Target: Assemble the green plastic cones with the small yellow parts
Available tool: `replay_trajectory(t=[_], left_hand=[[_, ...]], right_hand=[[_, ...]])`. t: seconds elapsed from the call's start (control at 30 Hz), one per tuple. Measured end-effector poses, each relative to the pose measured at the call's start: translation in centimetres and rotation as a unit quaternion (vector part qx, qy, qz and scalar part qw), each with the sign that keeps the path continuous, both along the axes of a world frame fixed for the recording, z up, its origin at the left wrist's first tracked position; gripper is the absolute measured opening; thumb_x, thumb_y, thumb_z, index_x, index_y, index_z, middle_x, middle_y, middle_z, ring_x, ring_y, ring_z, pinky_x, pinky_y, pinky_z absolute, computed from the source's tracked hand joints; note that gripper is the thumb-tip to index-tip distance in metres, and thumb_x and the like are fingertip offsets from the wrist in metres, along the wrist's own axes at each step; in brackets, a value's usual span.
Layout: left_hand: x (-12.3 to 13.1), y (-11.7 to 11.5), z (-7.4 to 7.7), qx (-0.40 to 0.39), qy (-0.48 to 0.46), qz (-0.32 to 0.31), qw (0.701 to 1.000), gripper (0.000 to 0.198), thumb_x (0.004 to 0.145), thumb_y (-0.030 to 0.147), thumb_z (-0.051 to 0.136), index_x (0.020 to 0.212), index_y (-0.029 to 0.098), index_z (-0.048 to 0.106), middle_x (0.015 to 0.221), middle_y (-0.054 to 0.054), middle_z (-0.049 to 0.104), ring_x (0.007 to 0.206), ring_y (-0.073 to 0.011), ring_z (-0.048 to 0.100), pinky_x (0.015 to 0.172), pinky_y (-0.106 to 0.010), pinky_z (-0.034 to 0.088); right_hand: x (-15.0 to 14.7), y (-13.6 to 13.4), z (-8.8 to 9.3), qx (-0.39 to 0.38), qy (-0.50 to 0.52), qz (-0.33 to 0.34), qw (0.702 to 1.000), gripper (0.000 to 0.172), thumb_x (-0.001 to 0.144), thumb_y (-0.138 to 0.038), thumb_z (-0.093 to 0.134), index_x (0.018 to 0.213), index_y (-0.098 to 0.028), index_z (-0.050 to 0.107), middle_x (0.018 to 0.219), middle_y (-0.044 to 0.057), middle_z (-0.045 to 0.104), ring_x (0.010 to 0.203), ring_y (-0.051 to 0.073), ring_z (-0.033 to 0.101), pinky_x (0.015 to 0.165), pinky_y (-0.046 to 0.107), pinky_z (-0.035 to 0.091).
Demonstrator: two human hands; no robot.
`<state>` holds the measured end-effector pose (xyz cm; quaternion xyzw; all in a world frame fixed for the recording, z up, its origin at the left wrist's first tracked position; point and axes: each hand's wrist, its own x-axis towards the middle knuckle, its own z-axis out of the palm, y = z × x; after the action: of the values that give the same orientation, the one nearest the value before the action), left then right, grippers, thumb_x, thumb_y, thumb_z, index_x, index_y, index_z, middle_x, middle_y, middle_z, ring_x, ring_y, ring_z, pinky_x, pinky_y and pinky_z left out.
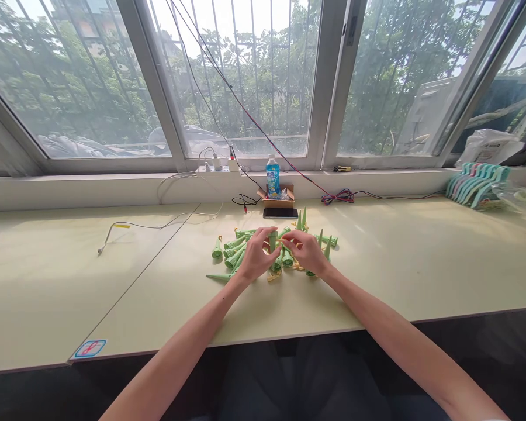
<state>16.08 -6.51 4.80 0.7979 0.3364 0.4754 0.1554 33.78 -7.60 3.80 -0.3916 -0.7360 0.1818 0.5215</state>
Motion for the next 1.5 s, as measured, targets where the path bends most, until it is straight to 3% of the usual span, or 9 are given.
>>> replay_trajectory(t=[0.27, 0.57, 1.03, 1.23, 1.5], left_hand=[[0.0, -0.03, -0.04, 0.019, 0.004, -0.007, 1.0, 0.041, 0.08, 0.017, 0.064, 0.12, 0.022, 0.057, 0.113, -0.006, 0.059, 0.07, -0.0083, 0.059, 0.065, -0.024, 0.056], [0.11, -0.38, 0.16, 0.041, -0.004, -0.024, 0.999, 0.041, 0.08, 0.015, 0.064, 0.12, 0.022, 0.057, 0.113, -0.007, 0.058, 0.074, -0.009, 0.06, 0.07, -0.026, 0.058], [0.08, -0.4, 0.05, 0.039, -0.004, -0.017, 0.999, 0.042, 0.08, 0.017, 0.064, 0.121, 0.022, 0.057, 0.111, -0.006, 0.056, 0.074, -0.0093, 0.06, 0.071, -0.027, 0.058], [0.12, -0.52, 0.06, 0.023, -0.015, -0.033, 0.999, 0.041, 0.081, 0.019, 0.064, 0.121, 0.022, 0.056, 0.111, -0.006, 0.055, 0.07, -0.0083, 0.06, 0.07, -0.027, 0.058], [0.09, -0.66, 0.16, 0.011, -0.021, -0.058, 0.998, 0.041, 0.082, 0.021, 0.065, 0.122, 0.023, 0.055, 0.113, -0.007, 0.054, 0.073, -0.0091, 0.061, 0.071, -0.027, 0.06]], right_hand=[[-0.05, 0.02, -0.03, -0.008, -0.015, -0.008, 1.0, 0.031, 0.095, -0.042, 0.049, 0.085, -0.017, 0.064, 0.077, 0.005, 0.063, 0.067, 0.015, 0.052, 0.057, 0.026, 0.042], [-0.12, -0.11, 0.14, -0.019, -0.027, -0.024, 0.999, 0.051, 0.098, -0.054, 0.039, 0.063, -0.018, 0.048, 0.056, -0.002, 0.04, 0.055, 0.011, 0.033, 0.051, 0.025, 0.028], [-0.03, -0.06, -0.12, -0.018, -0.03, -0.001, 0.999, 0.042, 0.096, -0.048, 0.048, 0.066, -0.017, 0.053, 0.059, -0.002, 0.045, 0.055, 0.01, 0.034, 0.052, 0.025, 0.029], [-0.13, -0.22, 0.18, -0.001, -0.034, -0.03, 0.999, 0.051, 0.096, -0.052, 0.046, 0.058, -0.017, 0.047, 0.052, -0.004, 0.038, 0.052, 0.01, 0.031, 0.052, 0.026, 0.026], [-0.17, -0.24, 0.06, -0.023, -0.027, -0.034, 0.999, 0.062, 0.096, -0.059, 0.039, 0.054, -0.017, 0.053, 0.046, -0.003, 0.043, 0.047, 0.01, 0.038, 0.052, 0.025, 0.03]])
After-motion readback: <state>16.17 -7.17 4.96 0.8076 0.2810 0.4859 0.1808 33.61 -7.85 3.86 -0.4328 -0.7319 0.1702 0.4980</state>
